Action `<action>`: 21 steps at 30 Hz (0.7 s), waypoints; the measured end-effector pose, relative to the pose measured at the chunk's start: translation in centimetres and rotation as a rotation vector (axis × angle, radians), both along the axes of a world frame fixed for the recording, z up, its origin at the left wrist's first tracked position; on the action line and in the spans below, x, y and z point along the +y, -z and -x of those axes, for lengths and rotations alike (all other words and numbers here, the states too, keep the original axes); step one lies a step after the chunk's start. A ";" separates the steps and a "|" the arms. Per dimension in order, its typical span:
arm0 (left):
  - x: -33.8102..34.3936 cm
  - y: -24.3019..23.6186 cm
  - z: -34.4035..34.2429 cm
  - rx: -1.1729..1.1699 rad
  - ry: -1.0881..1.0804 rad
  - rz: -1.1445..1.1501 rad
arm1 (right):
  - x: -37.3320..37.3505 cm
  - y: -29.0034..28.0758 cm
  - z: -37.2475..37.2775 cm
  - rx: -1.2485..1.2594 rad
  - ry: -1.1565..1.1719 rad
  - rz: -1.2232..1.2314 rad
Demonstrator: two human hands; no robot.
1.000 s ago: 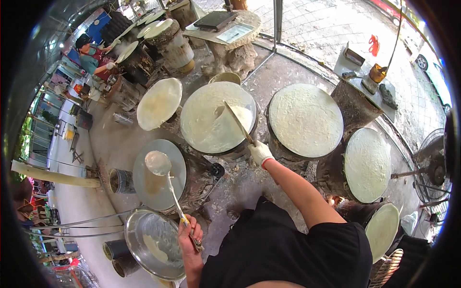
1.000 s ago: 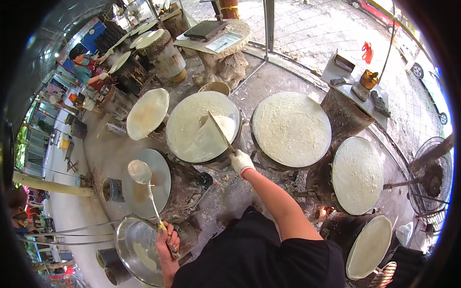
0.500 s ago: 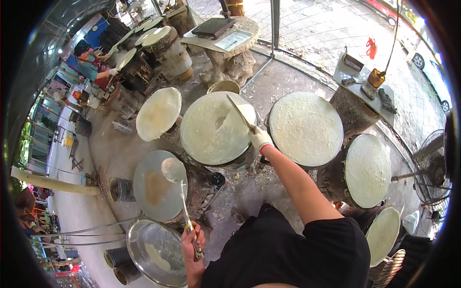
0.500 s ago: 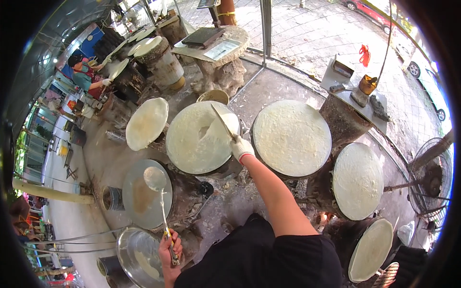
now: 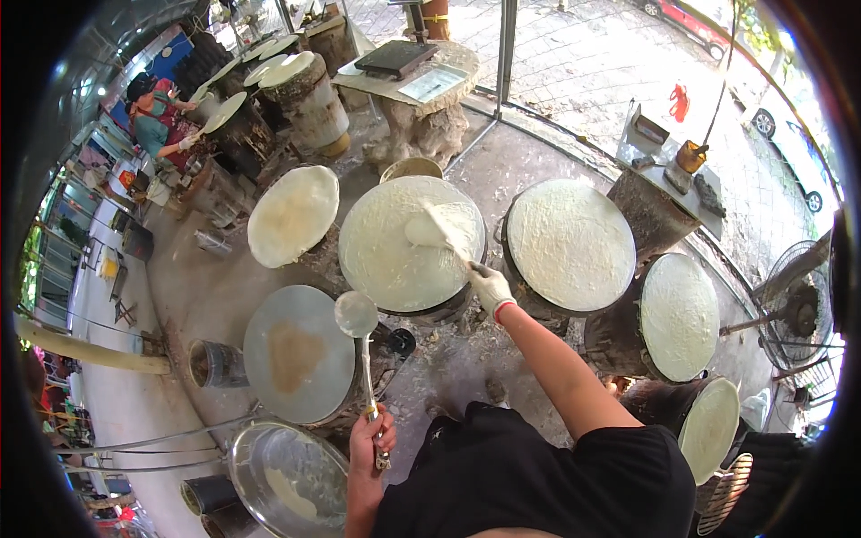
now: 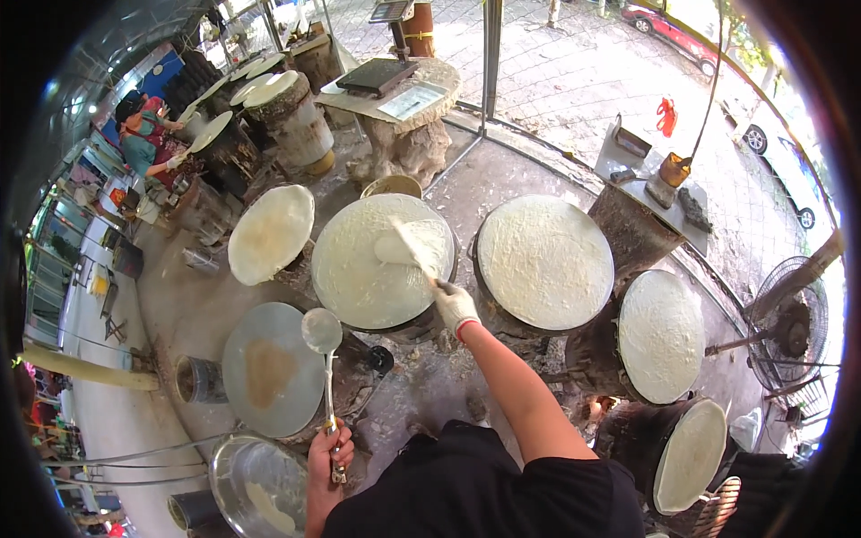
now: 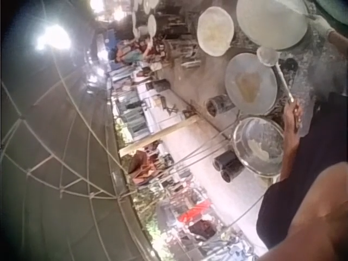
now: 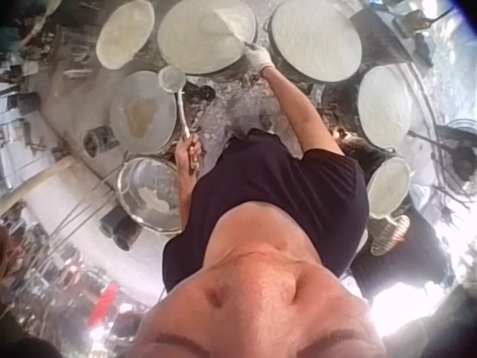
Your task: The person spreads batter onto hot metal plates using a ladle and stick, then peels off and stacks cooked crepes. After pouring additional batter from a bucket into a metal basin, the person resumes ladling batter onto the cooking surfaces and removing finished crepes.
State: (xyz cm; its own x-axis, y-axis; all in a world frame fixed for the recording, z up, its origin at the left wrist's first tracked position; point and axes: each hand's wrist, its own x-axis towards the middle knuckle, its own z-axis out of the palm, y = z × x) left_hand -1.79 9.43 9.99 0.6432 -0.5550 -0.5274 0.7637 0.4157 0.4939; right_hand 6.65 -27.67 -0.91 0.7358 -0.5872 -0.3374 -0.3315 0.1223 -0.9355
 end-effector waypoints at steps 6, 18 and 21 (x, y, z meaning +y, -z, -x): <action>-2.3 1.7 -0.6 0.081 0.078 0.091 | -1.6 5.5 -0.1 0.048 -0.103 0.321; -4.8 2.9 -0.2 0.227 0.004 0.048 | -6.8 2.2 -4.6 0.031 -0.373 0.170; -6.6 2.5 -2.7 0.142 0.055 -0.171 | -8.3 1.9 -5.2 0.092 -0.256 0.083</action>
